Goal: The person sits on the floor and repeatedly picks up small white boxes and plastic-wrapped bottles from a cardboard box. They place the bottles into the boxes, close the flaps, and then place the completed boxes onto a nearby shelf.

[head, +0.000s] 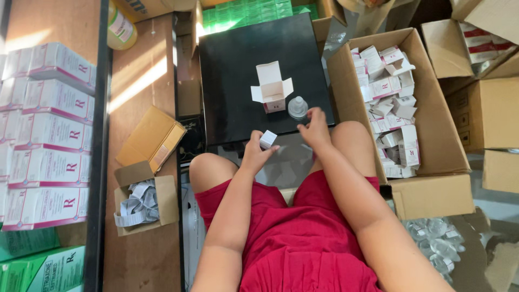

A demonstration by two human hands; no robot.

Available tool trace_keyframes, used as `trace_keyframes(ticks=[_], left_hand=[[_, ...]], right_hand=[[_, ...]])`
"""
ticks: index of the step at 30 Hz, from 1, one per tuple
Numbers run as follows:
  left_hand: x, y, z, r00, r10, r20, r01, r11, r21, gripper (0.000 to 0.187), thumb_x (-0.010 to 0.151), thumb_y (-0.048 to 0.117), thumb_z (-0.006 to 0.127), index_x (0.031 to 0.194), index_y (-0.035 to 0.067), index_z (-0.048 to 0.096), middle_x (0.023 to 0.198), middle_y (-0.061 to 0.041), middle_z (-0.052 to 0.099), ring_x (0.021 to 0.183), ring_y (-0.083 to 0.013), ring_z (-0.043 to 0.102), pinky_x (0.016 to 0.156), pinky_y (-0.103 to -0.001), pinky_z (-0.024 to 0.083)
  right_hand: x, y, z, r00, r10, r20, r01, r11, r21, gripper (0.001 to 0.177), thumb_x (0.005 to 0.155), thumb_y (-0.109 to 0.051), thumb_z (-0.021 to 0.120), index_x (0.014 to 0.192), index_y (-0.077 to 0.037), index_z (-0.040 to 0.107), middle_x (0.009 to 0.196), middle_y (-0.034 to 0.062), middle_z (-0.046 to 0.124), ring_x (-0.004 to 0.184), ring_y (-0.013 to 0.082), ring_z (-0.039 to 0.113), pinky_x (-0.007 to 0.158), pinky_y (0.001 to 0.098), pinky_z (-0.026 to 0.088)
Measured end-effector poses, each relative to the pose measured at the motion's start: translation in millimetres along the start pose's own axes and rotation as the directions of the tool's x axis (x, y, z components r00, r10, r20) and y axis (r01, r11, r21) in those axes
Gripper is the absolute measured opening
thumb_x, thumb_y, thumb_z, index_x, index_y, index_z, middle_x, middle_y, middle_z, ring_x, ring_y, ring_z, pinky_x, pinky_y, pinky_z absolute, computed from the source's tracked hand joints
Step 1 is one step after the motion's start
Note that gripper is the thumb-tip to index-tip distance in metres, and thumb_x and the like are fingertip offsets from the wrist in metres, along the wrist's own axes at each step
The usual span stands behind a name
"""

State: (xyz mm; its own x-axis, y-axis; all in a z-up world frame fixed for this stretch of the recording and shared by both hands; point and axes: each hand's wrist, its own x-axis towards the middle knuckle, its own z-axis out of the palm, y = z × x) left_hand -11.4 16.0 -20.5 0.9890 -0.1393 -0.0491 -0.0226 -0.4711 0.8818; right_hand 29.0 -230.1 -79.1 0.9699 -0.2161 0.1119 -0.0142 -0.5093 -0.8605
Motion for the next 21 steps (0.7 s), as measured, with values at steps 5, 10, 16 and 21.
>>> trace_keyframes(ticks=[5, 10, 16, 21], left_hand=[[13.1, -10.0, 3.9, 0.999, 0.028, -0.040, -0.043, 0.900, -0.434, 0.045, 0.090, 0.030, 0.078, 0.116, 0.004, 0.053, 0.090, -0.013, 0.064, 0.075, -0.0182, 0.063, 0.067, -0.031, 0.053], [19.1, -2.6, 5.1, 0.958, 0.262, -0.116, -0.264, 0.965, 0.001, 0.025, 0.082, 0.017, 0.082, 0.098, 0.004, 0.069, 0.105, -0.017, 0.064, 0.093, -0.0315, 0.064, 0.081, -0.040, 0.053], [15.5, 16.5, 9.0, 0.924, 0.363, 0.122, -0.379, 0.912, 0.160, 0.015, 0.075, 0.012, 0.084, 0.080, 0.005, 0.072, 0.142, -0.027, 0.055, 0.129, -0.0449, 0.056, 0.105, -0.046, 0.047], [19.1, 33.5, 13.6, 0.850, 0.523, 0.061, -0.526, 0.839, 0.140, 0.020, 0.074, 0.011, 0.086, 0.082, 0.005, 0.069, 0.153, -0.031, 0.043, 0.139, -0.0462, 0.050, 0.108, -0.047, 0.050]], right_hand=[[39.5, -5.1, 12.5, 0.932, -0.279, -0.230, 0.249, 0.956, -0.152, 0.090, 0.064, -0.018, 0.095, 0.139, 0.002, 0.050, 0.125, 0.0298, 0.057, 0.118, 0.0439, 0.051, 0.097, 0.0510, 0.046], [36.4, -14.4, 25.0, 0.994, -0.009, -0.107, -0.009, 0.987, -0.163, 0.074, 0.073, -0.023, 0.092, 0.136, -0.007, 0.057, 0.122, 0.0210, 0.064, 0.114, 0.0421, 0.058, 0.097, 0.0506, 0.047], [13.9, -39.3, 10.1, 0.996, -0.031, -0.085, 0.037, 0.997, 0.073, 0.058, 0.077, -0.027, 0.089, 0.118, -0.002, 0.056, 0.110, 0.0192, 0.066, 0.101, 0.0335, 0.065, 0.086, 0.0420, 0.052], [-17.2, -73.7, -10.2, 0.995, 0.016, 0.102, -0.024, 0.997, 0.068, 0.055, 0.071, -0.030, 0.093, 0.102, -0.002, 0.058, 0.097, 0.0144, 0.065, 0.087, 0.0244, 0.065, 0.076, 0.0368, 0.053]])
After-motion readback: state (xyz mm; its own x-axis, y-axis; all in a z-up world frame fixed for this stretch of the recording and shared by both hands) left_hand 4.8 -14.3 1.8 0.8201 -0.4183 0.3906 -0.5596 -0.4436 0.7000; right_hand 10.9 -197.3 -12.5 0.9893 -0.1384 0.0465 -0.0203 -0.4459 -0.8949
